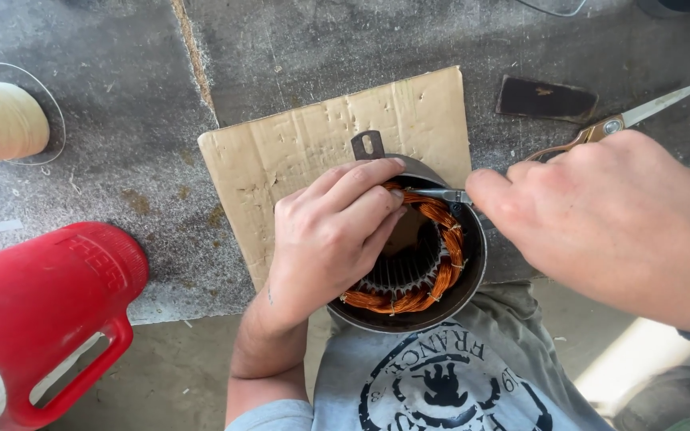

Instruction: Adjusting and shaping copper windings inside an electric motor stator using pliers and hands at a repair bench.

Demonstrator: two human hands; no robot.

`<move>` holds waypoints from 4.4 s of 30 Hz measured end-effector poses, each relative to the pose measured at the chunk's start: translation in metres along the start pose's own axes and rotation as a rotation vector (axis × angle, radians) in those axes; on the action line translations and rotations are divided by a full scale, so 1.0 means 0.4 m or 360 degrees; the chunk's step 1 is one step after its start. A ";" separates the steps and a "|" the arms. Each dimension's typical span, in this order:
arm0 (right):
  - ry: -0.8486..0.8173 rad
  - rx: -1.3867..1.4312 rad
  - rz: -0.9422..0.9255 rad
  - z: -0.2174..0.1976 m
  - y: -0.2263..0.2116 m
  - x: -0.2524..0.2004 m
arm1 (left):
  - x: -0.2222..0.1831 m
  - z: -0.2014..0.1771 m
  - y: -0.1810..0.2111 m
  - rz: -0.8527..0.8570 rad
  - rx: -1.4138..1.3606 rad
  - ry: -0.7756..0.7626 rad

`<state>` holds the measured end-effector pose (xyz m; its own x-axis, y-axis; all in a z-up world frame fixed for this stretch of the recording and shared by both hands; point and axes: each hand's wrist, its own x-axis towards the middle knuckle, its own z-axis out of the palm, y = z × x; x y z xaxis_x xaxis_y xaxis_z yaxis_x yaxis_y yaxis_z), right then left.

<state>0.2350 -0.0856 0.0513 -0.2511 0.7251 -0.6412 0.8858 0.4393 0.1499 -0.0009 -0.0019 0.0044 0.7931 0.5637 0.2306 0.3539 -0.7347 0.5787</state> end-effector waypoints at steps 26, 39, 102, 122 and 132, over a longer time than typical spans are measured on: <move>-0.0064 -0.0267 -0.0076 -0.089 0.011 0.031 | -0.010 0.008 -0.004 -0.0048 -0.0075 0.0027; 0.0361 0.0190 0.0088 0.052 0.008 0.011 | -0.009 0.008 -0.001 -0.0068 -0.0028 0.0045; 0.1273 0.2261 0.0152 0.597 -0.458 -0.118 | -0.424 0.218 -0.147 -0.0410 -0.0377 0.0694; 0.1762 0.2092 0.0324 0.455 -0.274 -0.136 | -0.493 0.359 0.140 -0.0771 -0.0289 0.0829; 0.1413 0.0493 0.0345 0.360 -0.117 -0.175 | -0.493 0.294 0.242 -0.0792 -0.0227 0.0161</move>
<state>0.2673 -0.2331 -0.0191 -0.1613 0.9667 0.1989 0.9794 0.1817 -0.0887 -0.0648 -0.2286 -0.0770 0.4921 0.8701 -0.0286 0.5989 -0.3145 0.7365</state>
